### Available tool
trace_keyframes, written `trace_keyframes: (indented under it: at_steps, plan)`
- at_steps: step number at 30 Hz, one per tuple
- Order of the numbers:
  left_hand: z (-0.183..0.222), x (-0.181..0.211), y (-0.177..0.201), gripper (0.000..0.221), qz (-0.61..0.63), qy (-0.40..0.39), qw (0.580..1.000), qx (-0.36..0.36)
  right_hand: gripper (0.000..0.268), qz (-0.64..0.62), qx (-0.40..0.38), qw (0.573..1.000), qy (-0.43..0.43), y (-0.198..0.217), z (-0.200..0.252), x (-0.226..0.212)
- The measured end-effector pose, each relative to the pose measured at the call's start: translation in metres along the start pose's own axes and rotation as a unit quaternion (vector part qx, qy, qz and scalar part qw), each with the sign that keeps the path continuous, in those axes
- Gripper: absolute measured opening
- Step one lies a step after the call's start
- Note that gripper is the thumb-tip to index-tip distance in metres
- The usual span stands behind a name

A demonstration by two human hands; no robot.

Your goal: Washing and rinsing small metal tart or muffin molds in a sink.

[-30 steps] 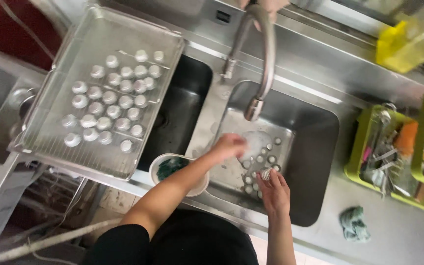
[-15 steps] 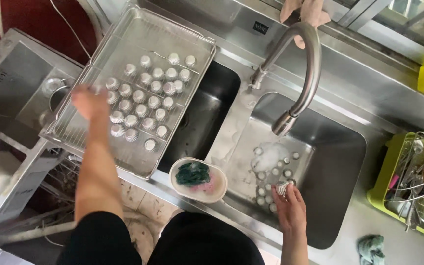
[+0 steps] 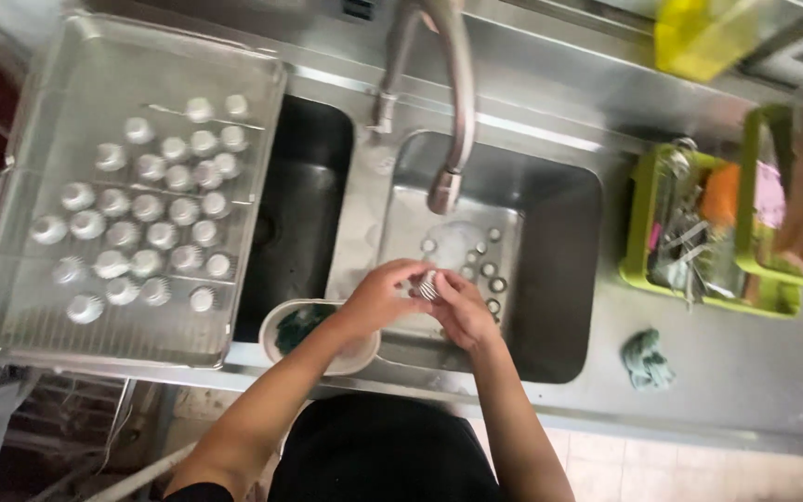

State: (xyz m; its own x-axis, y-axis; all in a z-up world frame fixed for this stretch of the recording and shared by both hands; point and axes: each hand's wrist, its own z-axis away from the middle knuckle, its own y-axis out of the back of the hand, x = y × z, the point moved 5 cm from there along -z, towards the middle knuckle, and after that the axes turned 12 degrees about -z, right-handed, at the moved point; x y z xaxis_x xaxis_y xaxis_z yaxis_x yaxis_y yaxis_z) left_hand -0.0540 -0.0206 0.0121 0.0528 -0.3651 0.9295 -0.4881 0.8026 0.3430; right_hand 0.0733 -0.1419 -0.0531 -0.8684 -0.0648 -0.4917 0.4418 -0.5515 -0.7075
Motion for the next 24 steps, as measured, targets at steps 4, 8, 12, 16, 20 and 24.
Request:
trace_keyframes:
  at_steps: [4,8,12,16,20,24]
  plan:
    - [-0.018,-0.009,-0.019,0.057,-0.041,0.063,0.997,-0.016,0.048,-0.010,0.045,0.999,0.014,0.017,0.003,-0.008]
    - [-0.029,-0.015,-0.029,0.056,-0.018,0.041,0.999,0.025,0.041,-0.072,0.066,0.993,0.065,0.038,-0.001,-0.009]
    - [-0.050,-0.057,-0.031,0.057,0.040,0.243,0.961,0.126,0.033,-0.113,0.123,0.980,0.110,0.056,0.003,-0.017]
    - [-0.069,-0.094,-0.036,0.052,-0.069,0.243,0.950,0.184,0.032,-0.081,0.165,0.977,0.104,0.050,0.030,-0.030]
    - [-0.077,-0.065,-0.038,0.054,-0.239,0.012,0.944,0.229,0.032,-0.092,0.138,0.977,0.135,0.075,0.047,-0.027]
    - [-0.069,-0.071,-0.038,0.045,-0.247,0.039,0.942,0.222,0.033,-0.085,0.143,0.974,0.152,0.074,0.064,-0.035]
